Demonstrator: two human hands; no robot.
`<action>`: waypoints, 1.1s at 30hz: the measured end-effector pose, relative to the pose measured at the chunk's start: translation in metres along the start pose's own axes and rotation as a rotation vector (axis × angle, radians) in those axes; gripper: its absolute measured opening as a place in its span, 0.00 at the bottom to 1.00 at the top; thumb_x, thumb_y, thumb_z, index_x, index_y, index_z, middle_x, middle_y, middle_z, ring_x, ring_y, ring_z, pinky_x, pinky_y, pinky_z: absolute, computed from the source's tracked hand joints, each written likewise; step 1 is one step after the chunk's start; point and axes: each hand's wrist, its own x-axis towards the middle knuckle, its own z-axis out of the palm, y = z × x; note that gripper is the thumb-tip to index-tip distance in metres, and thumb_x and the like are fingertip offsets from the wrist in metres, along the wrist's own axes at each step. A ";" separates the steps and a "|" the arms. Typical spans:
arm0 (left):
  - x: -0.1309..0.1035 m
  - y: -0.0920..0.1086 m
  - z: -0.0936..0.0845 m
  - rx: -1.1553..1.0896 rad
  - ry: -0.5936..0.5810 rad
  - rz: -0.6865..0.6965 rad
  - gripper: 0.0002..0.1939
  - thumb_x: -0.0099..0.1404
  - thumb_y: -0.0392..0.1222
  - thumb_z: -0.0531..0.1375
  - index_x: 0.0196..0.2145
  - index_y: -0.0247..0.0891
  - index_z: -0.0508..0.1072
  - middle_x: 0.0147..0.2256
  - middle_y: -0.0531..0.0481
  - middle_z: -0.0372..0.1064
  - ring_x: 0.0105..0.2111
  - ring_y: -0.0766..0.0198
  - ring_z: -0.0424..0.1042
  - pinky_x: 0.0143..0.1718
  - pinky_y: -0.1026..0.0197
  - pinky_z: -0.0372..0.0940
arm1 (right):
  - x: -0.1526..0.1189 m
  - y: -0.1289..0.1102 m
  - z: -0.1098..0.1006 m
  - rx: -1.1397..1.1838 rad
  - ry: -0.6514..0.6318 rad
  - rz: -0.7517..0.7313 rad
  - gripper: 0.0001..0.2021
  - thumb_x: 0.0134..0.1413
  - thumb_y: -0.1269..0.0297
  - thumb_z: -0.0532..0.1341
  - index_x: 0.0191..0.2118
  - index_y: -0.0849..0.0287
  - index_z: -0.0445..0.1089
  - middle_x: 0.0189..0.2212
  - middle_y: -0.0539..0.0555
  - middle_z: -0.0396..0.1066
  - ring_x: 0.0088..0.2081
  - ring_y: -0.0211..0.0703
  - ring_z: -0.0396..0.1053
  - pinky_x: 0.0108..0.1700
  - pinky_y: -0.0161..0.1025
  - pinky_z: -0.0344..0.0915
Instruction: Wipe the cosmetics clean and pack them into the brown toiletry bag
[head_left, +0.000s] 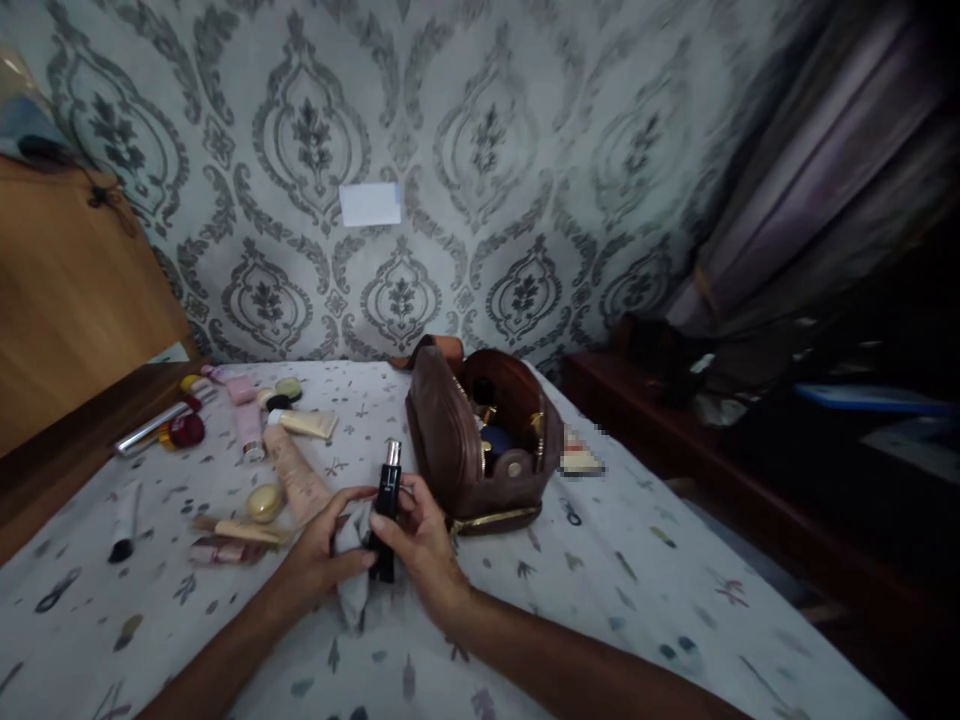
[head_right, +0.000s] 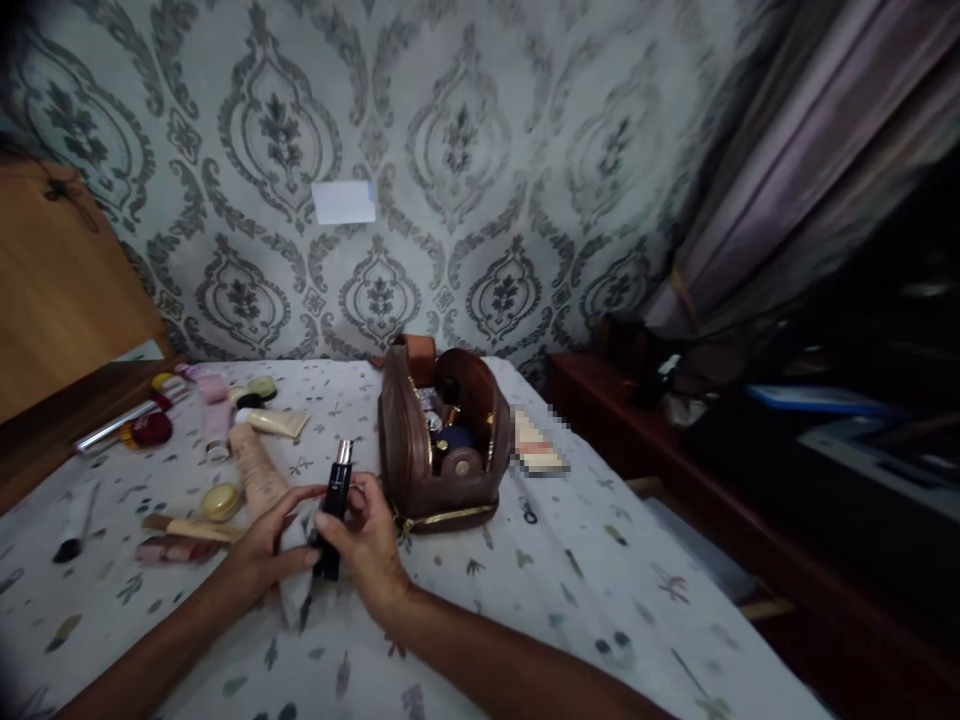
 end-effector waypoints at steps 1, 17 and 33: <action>0.001 0.001 -0.002 -0.013 0.003 -0.007 0.32 0.52 0.46 0.70 0.54 0.39 0.68 0.49 0.46 0.74 0.49 0.52 0.71 0.52 0.57 0.64 | 0.000 -0.004 0.001 -0.013 0.001 -0.017 0.22 0.45 0.52 0.71 0.42 0.54 0.66 0.36 0.49 0.70 0.40 0.40 0.66 0.43 0.35 0.63; -0.007 0.005 -0.009 -0.510 -0.007 -0.273 0.33 0.43 0.46 0.77 0.46 0.38 0.75 0.28 0.51 0.75 0.25 0.65 0.71 0.29 0.65 0.65 | 0.012 -0.113 0.000 -0.366 -0.292 -0.174 0.14 0.55 0.54 0.66 0.36 0.57 0.65 0.31 0.48 0.64 0.33 0.35 0.60 0.35 0.34 0.58; -0.007 0.012 -0.003 -0.531 -0.096 -0.267 0.32 0.48 0.47 0.74 0.50 0.40 0.73 0.32 0.48 0.75 0.27 0.64 0.72 0.28 0.64 0.65 | 0.011 -0.184 0.004 -0.624 -0.158 -0.394 0.14 0.51 0.54 0.69 0.36 0.56 0.67 0.32 0.49 0.67 0.34 0.40 0.66 0.37 0.37 0.64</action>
